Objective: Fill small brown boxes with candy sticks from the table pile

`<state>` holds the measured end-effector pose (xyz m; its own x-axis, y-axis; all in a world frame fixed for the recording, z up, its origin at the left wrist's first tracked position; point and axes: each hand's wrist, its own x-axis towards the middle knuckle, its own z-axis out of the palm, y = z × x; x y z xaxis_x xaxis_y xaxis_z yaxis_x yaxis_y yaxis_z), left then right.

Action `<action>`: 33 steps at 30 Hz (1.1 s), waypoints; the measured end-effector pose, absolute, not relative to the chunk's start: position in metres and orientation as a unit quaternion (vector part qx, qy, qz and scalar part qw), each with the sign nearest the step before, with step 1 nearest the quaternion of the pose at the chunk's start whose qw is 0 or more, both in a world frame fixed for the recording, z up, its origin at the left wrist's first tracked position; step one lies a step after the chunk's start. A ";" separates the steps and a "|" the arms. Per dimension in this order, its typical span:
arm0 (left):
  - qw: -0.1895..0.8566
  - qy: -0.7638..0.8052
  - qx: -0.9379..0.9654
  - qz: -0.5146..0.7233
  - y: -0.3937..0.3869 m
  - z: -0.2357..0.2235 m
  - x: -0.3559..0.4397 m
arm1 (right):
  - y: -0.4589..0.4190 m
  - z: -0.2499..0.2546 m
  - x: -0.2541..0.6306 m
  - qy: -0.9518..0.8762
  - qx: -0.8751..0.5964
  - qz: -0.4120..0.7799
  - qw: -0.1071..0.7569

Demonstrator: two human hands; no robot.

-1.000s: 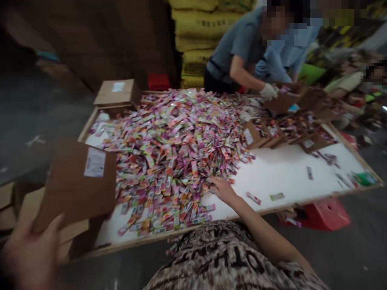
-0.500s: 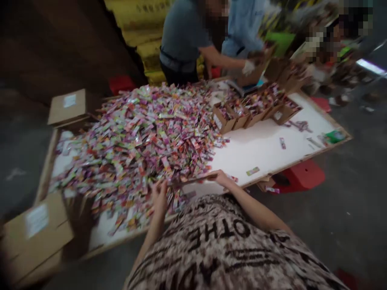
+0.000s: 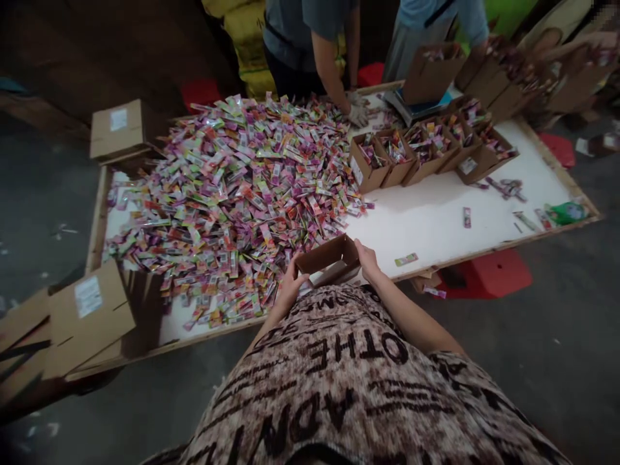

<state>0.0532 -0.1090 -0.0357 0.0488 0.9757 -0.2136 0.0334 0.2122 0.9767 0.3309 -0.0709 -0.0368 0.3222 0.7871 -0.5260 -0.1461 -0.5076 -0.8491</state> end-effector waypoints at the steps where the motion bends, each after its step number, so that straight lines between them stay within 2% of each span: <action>1: 0.575 0.520 0.477 0.414 -0.112 -0.039 0.049 | -0.069 -0.038 0.334 -0.230 -0.680 0.550 0.426; 3: 0.580 0.514 0.486 0.403 -0.116 -0.046 0.042 | -0.068 -0.042 0.341 -0.251 -0.660 0.599 0.377; 5: 0.560 0.525 0.508 0.390 -0.115 -0.056 0.039 | -0.069 -0.047 0.346 -0.321 -0.656 0.621 0.283; 8: 0.504 0.524 0.589 0.353 -0.108 -0.070 0.052 | -0.068 -0.053 0.346 -0.422 -0.712 0.528 0.191; 11: 0.437 0.530 0.648 0.331 -0.099 -0.080 0.069 | -0.070 -0.052 0.348 -0.492 -0.725 0.423 0.233; 14: 0.423 0.517 0.671 0.322 -0.097 -0.083 0.070 | -0.088 -0.046 0.363 -0.593 -0.619 0.416 0.304; 17: 0.427 0.479 0.705 0.300 -0.098 -0.079 0.054 | -0.115 -0.043 0.383 -0.704 -0.508 0.422 0.263; 19: 0.431 0.447 0.741 0.256 -0.097 -0.070 0.041 | -0.127 -0.045 0.390 -0.746 -0.485 0.396 0.228; 22: 0.408 0.426 0.792 0.159 -0.094 -0.048 0.039 | -0.128 -0.049 0.386 -0.755 -0.508 0.352 0.220; 27: 0.258 0.454 0.850 0.076 -0.094 -0.025 0.092 | -0.109 -0.048 0.356 -0.700 -0.615 0.309 0.190; 30: 0.247 0.452 0.852 0.094 -0.095 -0.036 0.113 | -0.110 -0.044 0.334 -0.663 -0.682 0.264 0.157; 33: 0.277 0.439 0.834 0.186 -0.099 -0.052 0.108 | -0.121 -0.042 0.324 -0.682 -0.677 0.231 0.154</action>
<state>0.1083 -0.0992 -0.0519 0.5451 0.8358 0.0660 0.6298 -0.4601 0.6258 0.3236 -0.1214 -0.0424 -0.0358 0.9941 -0.1027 0.8523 -0.0233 -0.5226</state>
